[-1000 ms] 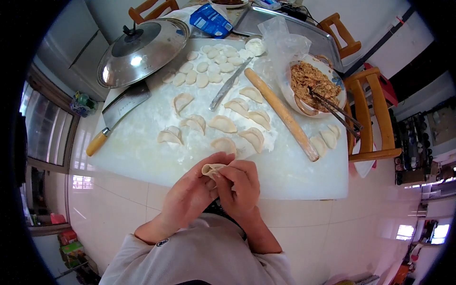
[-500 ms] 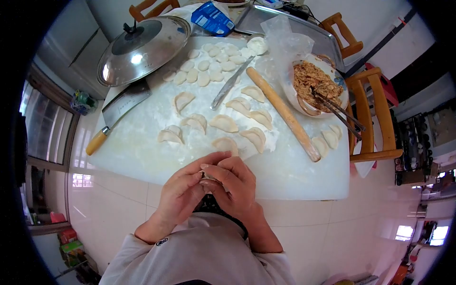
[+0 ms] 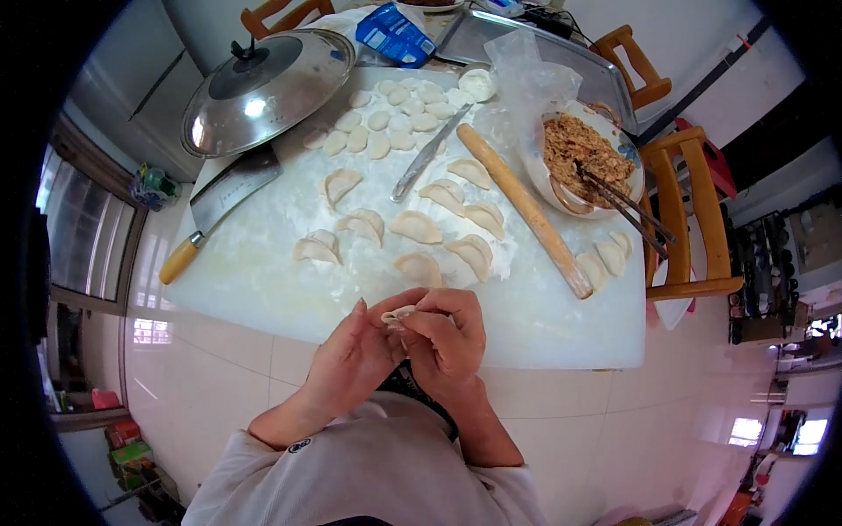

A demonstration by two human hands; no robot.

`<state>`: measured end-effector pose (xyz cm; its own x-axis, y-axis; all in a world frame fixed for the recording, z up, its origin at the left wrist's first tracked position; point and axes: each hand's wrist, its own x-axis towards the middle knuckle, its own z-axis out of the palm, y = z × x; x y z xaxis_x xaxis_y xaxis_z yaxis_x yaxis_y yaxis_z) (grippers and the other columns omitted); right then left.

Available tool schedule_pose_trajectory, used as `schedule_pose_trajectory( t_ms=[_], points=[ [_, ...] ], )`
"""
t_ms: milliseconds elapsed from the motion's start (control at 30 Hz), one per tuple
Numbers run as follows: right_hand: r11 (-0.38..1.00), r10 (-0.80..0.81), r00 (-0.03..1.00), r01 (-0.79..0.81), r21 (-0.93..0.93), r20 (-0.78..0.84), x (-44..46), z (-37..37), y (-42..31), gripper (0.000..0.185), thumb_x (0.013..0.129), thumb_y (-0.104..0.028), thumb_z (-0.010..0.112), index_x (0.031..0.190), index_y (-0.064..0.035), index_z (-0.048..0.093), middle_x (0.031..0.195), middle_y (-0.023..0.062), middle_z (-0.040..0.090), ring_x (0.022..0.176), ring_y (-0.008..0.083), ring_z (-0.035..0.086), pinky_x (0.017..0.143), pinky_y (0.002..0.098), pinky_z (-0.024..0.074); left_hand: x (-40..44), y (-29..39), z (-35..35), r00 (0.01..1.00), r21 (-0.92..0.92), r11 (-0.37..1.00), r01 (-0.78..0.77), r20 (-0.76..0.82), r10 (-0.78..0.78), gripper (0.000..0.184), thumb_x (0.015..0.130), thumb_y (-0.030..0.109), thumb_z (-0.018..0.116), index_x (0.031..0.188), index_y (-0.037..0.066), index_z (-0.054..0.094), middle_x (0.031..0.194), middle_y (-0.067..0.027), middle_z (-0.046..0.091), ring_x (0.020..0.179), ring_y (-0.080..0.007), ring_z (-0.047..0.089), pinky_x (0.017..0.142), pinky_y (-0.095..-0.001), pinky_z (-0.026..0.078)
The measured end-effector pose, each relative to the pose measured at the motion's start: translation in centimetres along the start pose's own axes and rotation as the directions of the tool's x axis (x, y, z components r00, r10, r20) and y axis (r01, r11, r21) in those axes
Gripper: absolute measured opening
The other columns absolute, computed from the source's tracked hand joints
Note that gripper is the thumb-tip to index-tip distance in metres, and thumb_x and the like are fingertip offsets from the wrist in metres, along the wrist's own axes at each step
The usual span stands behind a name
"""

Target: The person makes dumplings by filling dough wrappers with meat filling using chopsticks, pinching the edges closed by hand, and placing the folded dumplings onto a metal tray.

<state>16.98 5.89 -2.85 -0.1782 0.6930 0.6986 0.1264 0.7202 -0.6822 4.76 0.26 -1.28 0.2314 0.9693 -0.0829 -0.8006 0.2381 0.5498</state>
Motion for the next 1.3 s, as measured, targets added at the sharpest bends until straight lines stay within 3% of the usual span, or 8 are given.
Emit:
schedule_pose_trajectory(
  t_ms=[167, 333, 400, 467, 767, 1033, 1233, 1300],
  points=[
    [0.99, -0.086, 0.992, 0.095, -0.102, 0.088, 0.28, -0.14, 0.04, 0.015, 0.072, -0.003, 0.071, 0.083, -0.0085, 0.063, 0.089, 0.0048, 0.059, 0.079, 0.0227, 0.054, 0.067, 0.033, 0.0426, -0.04, 0.3, 0.98, 0.995, 0.026, 0.999, 0.025, -0.098, -0.023, 0.061, 0.104, 0.042, 0.018, 0.143, -0.003, 0.028, 0.134, -0.0093, 0.043, 0.124, -0.0176, 0.04, 0.109, -0.0343, 0.027],
    [0.995, -0.067, 0.994, 0.073, -0.07, 0.086, 0.58, 0.22, -0.35, 0.018, 0.069, -0.008, 0.072, 0.086, -0.0101, 0.066, 0.088, 0.0026, 0.059, 0.078, 0.0217, 0.053, 0.07, 0.0332, 0.0411, -0.19, 1.01, 0.85, 0.998, 0.102, 0.994, 0.036, -0.059, -0.03, 0.062, 0.104, 0.043, 0.017, 0.146, -0.002, 0.023, 0.139, -0.0098, 0.039, 0.129, -0.0177, 0.036, 0.109, -0.0325, 0.026],
    [0.988, -0.092, 0.978, 0.114, -0.109, 0.186, 0.73, -0.03, -0.25, 0.023, 0.069, -0.009, 0.071, 0.092, -0.0108, 0.069, 0.088, 0.0016, 0.059, 0.077, 0.0208, 0.052, 0.07, 0.0326, 0.0399, -0.23, 0.94, 0.84, 0.997, 0.11, 0.994, 0.029, -0.071, -0.021, 0.062, 0.104, 0.044, 0.017, 0.147, 0.0, 0.02, 0.141, -0.01, 0.037, 0.131, -0.0182, 0.035, 0.109, -0.0327, 0.026],
    [0.988, -0.093, 0.974, 0.115, -0.098, 0.205, 0.71, -0.09, -0.16, 0.026, 0.068, -0.008, 0.071, 0.094, -0.0115, 0.069, 0.088, 0.0011, 0.059, 0.077, 0.0204, 0.052, 0.07, 0.0324, 0.0395, -0.4, 0.81, 0.96, 0.986, 0.167, 0.986, 0.02, -0.167, 0.008, 0.065, 0.102, 0.049, 0.02, 0.147, 0.003, 0.022, 0.137, -0.0092, 0.043, 0.126, -0.0199, 0.042, 0.106, -0.0344, 0.031],
    [0.995, -0.068, 0.969, 0.082, -0.049, 0.238, 0.66, -0.02, 0.28, 0.026, 0.066, -0.006, 0.072, 0.091, -0.0129, 0.068, 0.089, 0.0009, 0.059, 0.079, 0.0214, 0.052, 0.07, 0.0324, 0.0397, -0.44, 1.03, 0.89, 0.984, 0.153, 0.988, 0.004, -0.176, 0.023, 0.065, 0.102, 0.049, 0.023, 0.148, 0.004, 0.02, 0.133, -0.0089, 0.046, 0.117, -0.0172, 0.045, 0.102, -0.0335, 0.032],
    [1.0, 0.009, 0.975, -0.013, 0.018, 0.22, 0.51, -0.01, 0.25, 0.025, 0.065, -0.003, 0.075, 0.087, -0.0118, 0.068, 0.09, 0.0017, 0.059, 0.081, 0.0216, 0.052, 0.071, 0.0321, 0.041, -0.38, 1.0, 0.86, 0.984, 0.16, 0.987, -0.004, -0.175, 0.032, 0.065, 0.101, 0.049, 0.023, 0.147, 0.003, 0.023, 0.134, -0.0108, 0.045, 0.12, -0.0188, 0.044, 0.103, -0.0336, 0.031],
    [0.999, 0.045, 0.97, -0.046, -0.003, 0.239, 0.78, -0.14, -0.07, 0.022, 0.066, 0.002, 0.074, 0.085, -0.0098, 0.07, 0.096, 0.0044, 0.058, 0.092, 0.0206, 0.05, 0.076, 0.0301, 0.0423, -0.23, 0.71, 0.84, 0.982, 0.15, 0.988, -0.018, -0.185, 0.046, 0.065, 0.102, 0.049, 0.022, 0.146, 0.001, 0.024, 0.136, -0.0117, 0.044, 0.123, -0.0199, 0.043, 0.105, -0.0341, 0.031],
    [0.998, 0.048, 0.976, -0.057, 0.036, 0.214, 0.64, -0.14, 0.18, 0.024, 0.063, -0.001, 0.075, 0.084, -0.0123, 0.069, 0.096, 0.0005, 0.061, 0.088, 0.0209, 0.052, 0.076, 0.0318, 0.0413, -0.23, 0.69, 0.82, 0.981, 0.151, 0.988, -0.019, -0.19, 0.047, 0.065, 0.102, 0.049, 0.022, 0.146, 0.001, 0.024, 0.136, -0.0116, 0.044, 0.123, -0.0196, 0.042, 0.105, -0.034, 0.031]
  ],
)
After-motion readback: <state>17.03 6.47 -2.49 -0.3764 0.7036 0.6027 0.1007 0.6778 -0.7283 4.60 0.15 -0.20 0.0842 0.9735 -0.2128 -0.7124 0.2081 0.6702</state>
